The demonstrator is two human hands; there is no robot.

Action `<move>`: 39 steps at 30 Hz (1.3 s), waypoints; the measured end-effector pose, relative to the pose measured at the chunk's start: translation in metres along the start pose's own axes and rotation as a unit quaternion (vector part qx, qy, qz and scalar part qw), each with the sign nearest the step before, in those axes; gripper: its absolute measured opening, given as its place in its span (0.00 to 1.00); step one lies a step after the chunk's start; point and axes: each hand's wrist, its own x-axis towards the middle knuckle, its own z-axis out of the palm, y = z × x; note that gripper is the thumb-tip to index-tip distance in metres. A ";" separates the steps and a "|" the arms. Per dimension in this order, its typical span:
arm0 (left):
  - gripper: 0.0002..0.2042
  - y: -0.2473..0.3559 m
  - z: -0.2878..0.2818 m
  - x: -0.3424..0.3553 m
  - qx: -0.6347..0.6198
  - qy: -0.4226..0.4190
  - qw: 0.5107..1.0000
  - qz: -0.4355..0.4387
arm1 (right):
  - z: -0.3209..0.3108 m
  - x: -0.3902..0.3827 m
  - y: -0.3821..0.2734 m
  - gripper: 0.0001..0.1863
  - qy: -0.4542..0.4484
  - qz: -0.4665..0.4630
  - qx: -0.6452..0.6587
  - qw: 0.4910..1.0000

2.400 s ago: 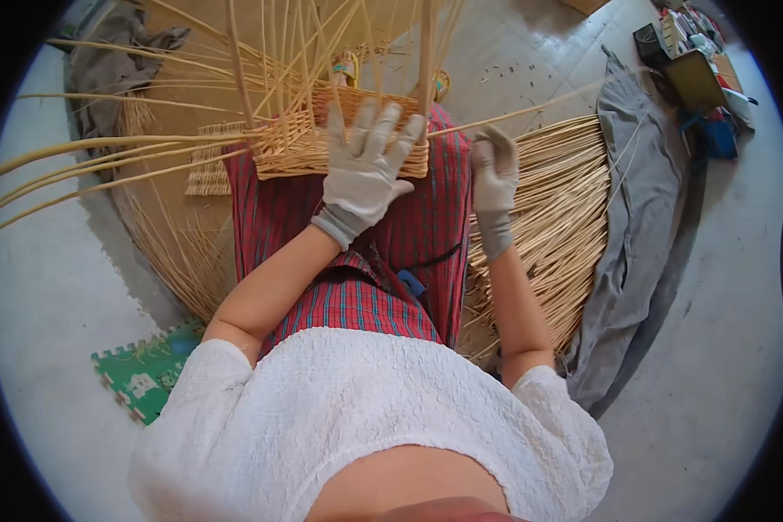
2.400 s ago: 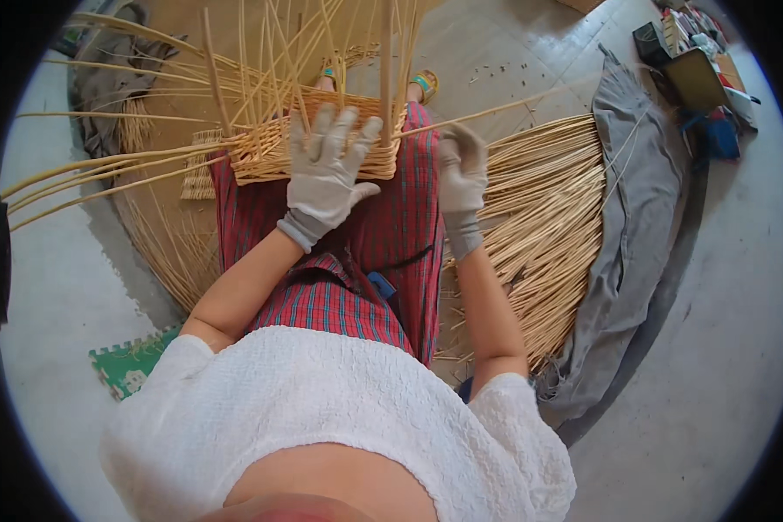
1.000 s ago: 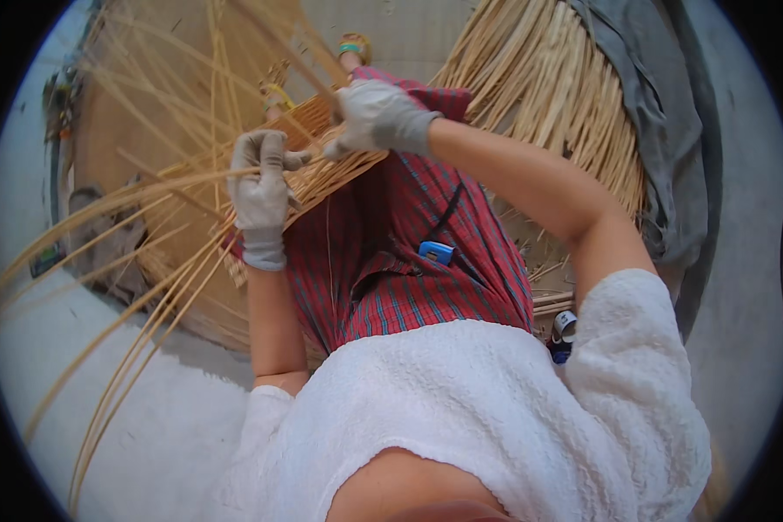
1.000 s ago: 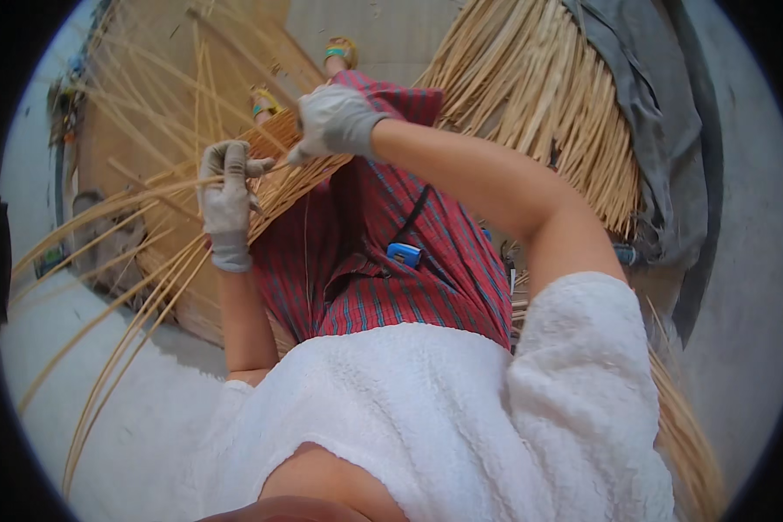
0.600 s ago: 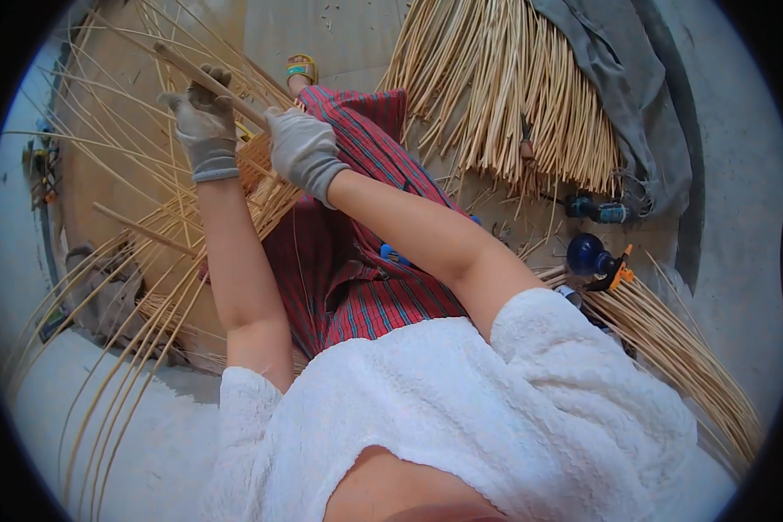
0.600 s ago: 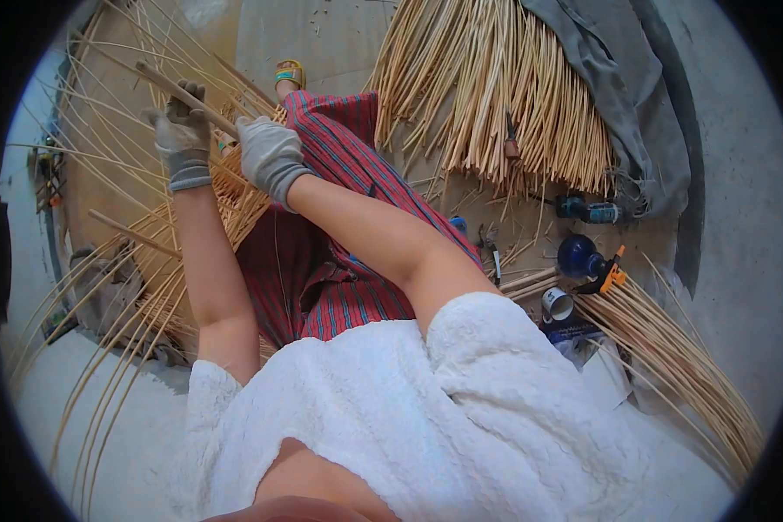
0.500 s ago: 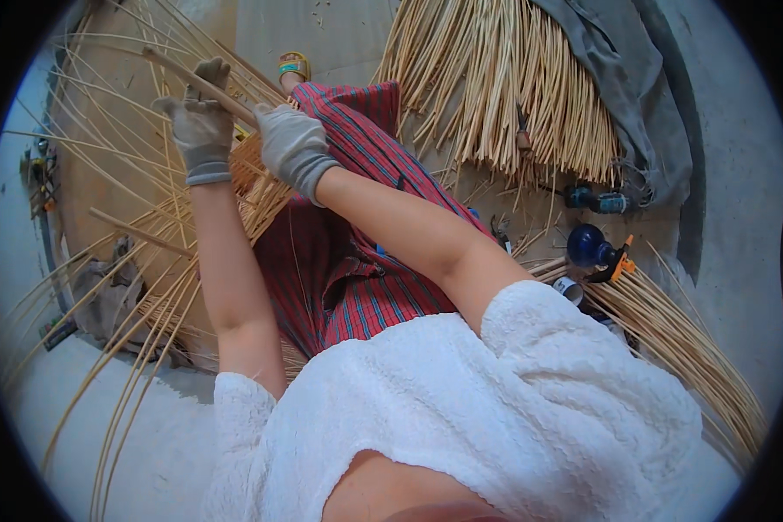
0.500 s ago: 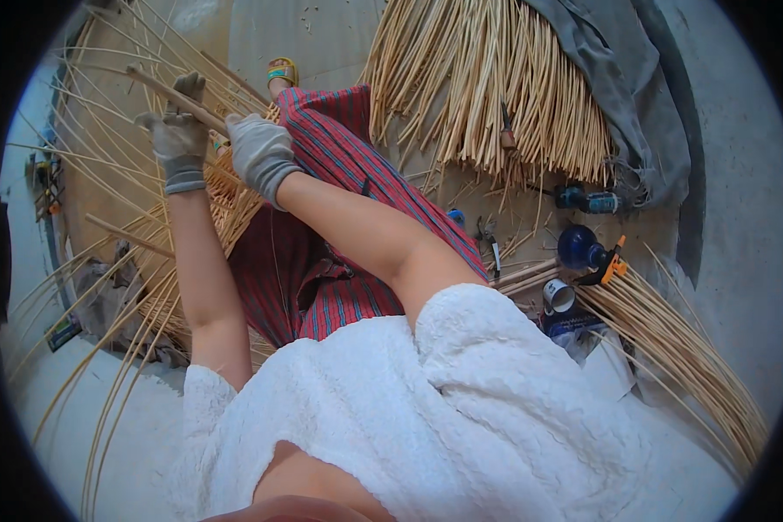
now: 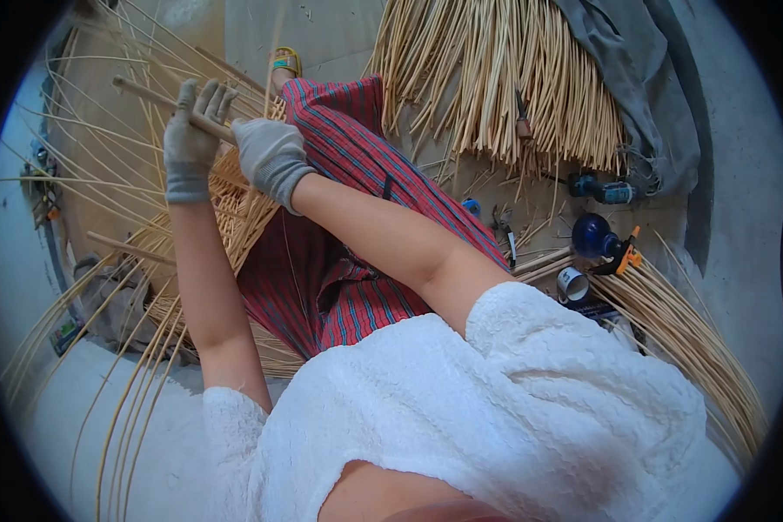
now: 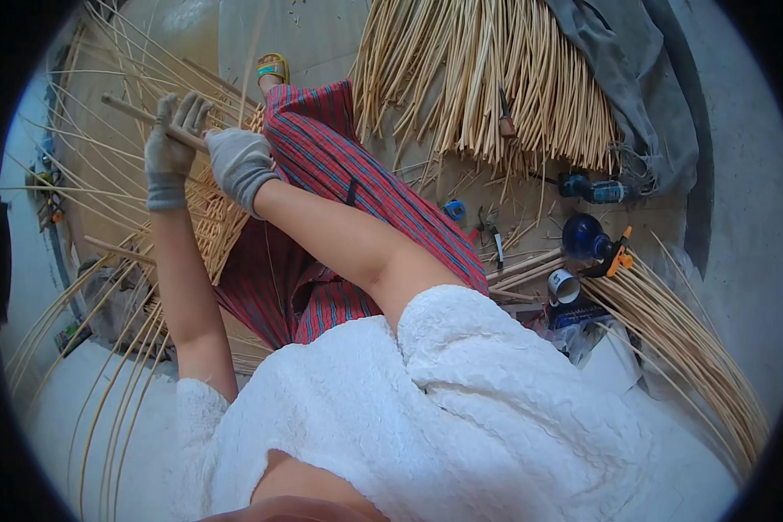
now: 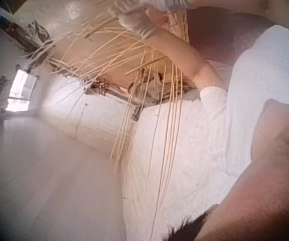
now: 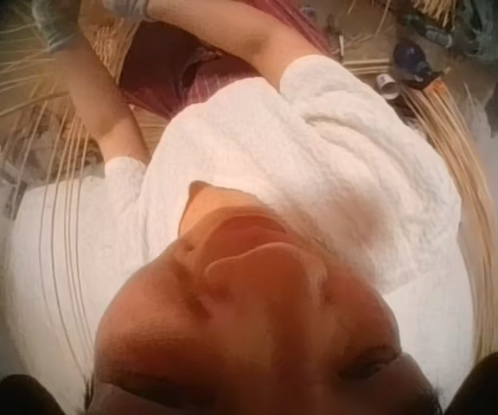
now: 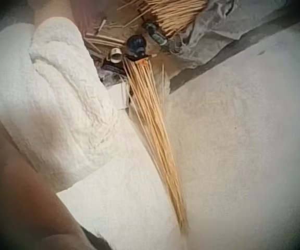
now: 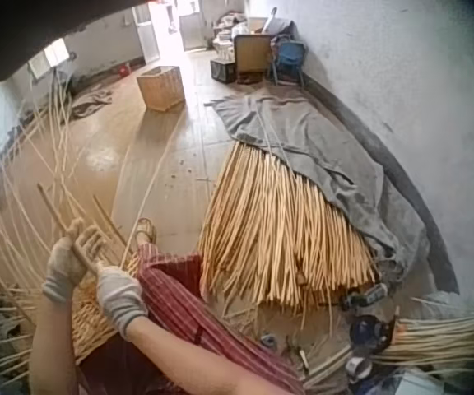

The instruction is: The person sits on the floor and weaves a basket using thin wooden strips. They interlace the strips by hand, occasionally using a hammer to secure the structure. The basket gradually takes shape as the person continues to weave.

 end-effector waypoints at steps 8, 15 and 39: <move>0.16 -0.062 0.055 -0.178 0.157 0.077 0.980 0.093 | -0.036 -0.021 0.057 0.22 -0.088 -0.119 0.307 0.940; 0.14 -0.133 0.056 -0.198 0.095 -0.190 0.910 -0.357 | -0.006 -0.001 0.315 0.18 -0.072 0.128 -0.126 0.981; 0.13 -0.144 0.022 -0.159 0.037 -0.274 0.816 -0.508 | 0.016 0.090 0.450 0.16 0.025 0.153 -0.172 0.973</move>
